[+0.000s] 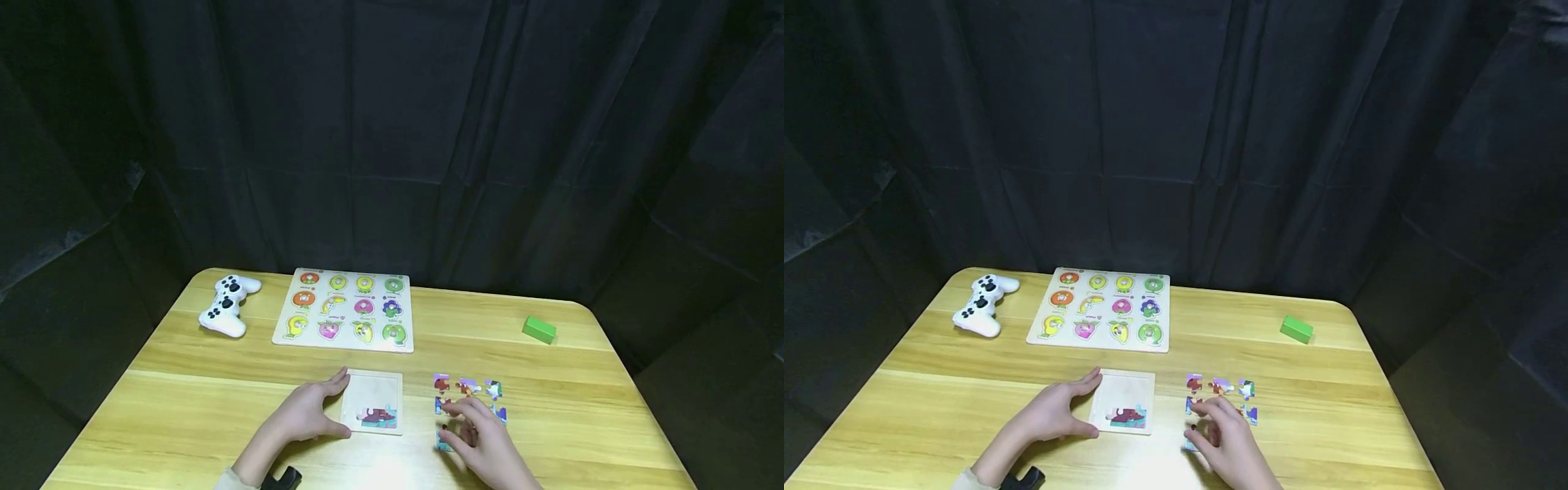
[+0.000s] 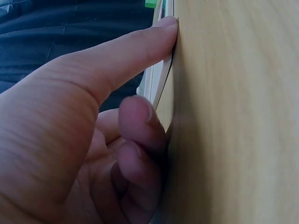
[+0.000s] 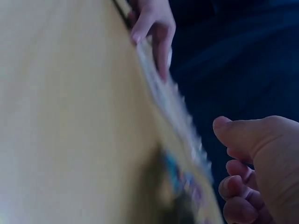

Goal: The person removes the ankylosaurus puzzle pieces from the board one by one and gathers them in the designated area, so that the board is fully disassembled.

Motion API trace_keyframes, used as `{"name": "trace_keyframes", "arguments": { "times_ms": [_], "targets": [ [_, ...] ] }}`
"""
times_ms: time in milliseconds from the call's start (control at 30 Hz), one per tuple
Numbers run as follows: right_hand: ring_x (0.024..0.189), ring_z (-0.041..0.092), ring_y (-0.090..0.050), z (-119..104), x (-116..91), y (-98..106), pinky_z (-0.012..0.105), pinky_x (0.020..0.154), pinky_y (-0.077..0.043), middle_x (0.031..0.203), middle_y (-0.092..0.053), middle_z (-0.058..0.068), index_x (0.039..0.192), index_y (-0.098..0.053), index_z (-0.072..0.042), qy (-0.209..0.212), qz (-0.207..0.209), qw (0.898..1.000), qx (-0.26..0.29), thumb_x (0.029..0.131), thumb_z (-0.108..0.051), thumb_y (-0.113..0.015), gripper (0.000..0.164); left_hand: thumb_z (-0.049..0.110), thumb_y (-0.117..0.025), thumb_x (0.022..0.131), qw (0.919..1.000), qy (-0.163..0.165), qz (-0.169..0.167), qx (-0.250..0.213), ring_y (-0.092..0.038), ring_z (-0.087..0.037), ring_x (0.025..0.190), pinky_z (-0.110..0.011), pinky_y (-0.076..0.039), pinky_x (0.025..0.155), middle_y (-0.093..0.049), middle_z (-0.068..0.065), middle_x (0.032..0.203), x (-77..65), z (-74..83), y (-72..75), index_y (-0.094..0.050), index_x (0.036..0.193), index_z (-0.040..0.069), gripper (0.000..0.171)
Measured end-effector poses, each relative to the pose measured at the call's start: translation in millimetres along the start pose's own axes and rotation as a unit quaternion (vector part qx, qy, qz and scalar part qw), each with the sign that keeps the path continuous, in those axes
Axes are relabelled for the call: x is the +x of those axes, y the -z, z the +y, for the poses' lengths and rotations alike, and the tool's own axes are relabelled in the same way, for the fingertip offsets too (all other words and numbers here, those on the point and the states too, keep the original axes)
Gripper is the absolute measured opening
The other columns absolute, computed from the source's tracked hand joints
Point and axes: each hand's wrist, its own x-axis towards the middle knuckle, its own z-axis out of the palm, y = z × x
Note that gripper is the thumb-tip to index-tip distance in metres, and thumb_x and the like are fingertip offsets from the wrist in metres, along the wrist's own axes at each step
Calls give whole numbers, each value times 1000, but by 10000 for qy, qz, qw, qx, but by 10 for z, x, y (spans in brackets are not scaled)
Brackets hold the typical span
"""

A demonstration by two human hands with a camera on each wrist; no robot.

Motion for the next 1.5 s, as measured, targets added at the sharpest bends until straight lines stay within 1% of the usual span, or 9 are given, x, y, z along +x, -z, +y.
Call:
{"name": "trace_keyframes", "arguments": {
  "times_ms": [133, 267, 400, 500, 633, 800, 900, 1033, 1500],
  "targets": [
    [68, -3, -50, -153, 273, -107, 19, 54, -50, 98, -67, 3, 117, -74, -2, 415, -104, 9990, 119, 87, -3, -86, 32, 37, -97, 74, 10000, -21, 12, 42, -72, -16, 97, -55, -44, 118, -42, -12, 166, -2, -2, 3, -52, 155, 1, 99],
    [71, -4, -53, -276, 511, -284, 20, 58, -53, 92, -65, 0, 118, -73, -1, 447, -520, 9972, 307, 89, -5, -84, 31, 35, -96, 75, 10000, -20, -23, -94, -59, -6, 53, -58, -42, 118, -41, -13, 167, -4, 3, -2, -50, 155, 0, 99],
    [70, -5, -54, -330, 660, -496, 19, 61, -52, 90, -64, -6, 119, -73, 0, 37, -1188, 9913, 557, 94, -11, -81, 29, 35, -96, 75, 10000, -27, 18, -93, -58, -10, 45, -56, -44, 117, -41, -13, 166, -4, 8, 0, -51, 155, 0, 98],
    [67, -5, -53, -326, 702, -640, 18, 61, -51, 89, -64, -7, 119, -73, -1, -181, -1568, 9858, 579, 95, -14, -81, 28, 36, -97, 74, 9999, -87, 60, 9, -77, -23, 83, -55, -44, 117, -43, -13, 165, -2, -2, 6, -52, 154, 0, 98],
    [69, -3, -50, -306, 689, -748, 17, 62, -49, 89, -63, -4, 116, -74, -2, -235, -1797, 9820, 526, 92, -11, -83, 28, 35, -95, 75, 9998, -212, 43, 55, -58, -30, 138, -55, -42, 119, -44, -13, 165, 0, -27, 15, -53, 153, 0, 96],
    [72, -2, -49, -294, 656, -797, 16, 64, -48, 90, -61, -5, 112, -76, -6, -154, -1778, 9833, 356, 90, -11, -84, 24, 33, -93, 79, 9994, -289, -170, 59, -73, -29, 110, -47, -50, 113, -43, -13, 166, -4, -51, 70, -51, 156, 2, 93],
    [73, -2, -49, -279, 652, -805, 16, 66, -48, 89, -60, -7, 111, -76, -10, -147, -1793, 9834, 224, 91, -12, -83, 22, 34, -94, 79, 9983, -409, -313, 258, -71, -33, 118, -48, -50, 114, -42, -14, 167, 34, -49, 117, -50, 157, 2, 95],
    [74, -3, -49, -259, 661, -795, 16, 66, -48, 90, -59, -7, 112, -76, -11, -123, -1816, 9832, 172, 91, -13, -83, 22, 41, -95, 77, 9953, -548, -434, 677, -51, -35, 145, -53, -44, 119, -42, -13, 167, 134, -57, 175, -50, 157, 4, 100],
    [75, -1, -48, -322, 657, -802, 17, 66, -46, 92, -59, -8, 116, -75, -9, -289, -1789, 9829, 335, 86, -12, -87, 32, 51, -96, 71, 9930, -718, -348, 865, -54, -35, 144, -53, -46, 117, -47, -8, 165, 171, -121, 200, -53, 156, 8, 104]
  ]
}}
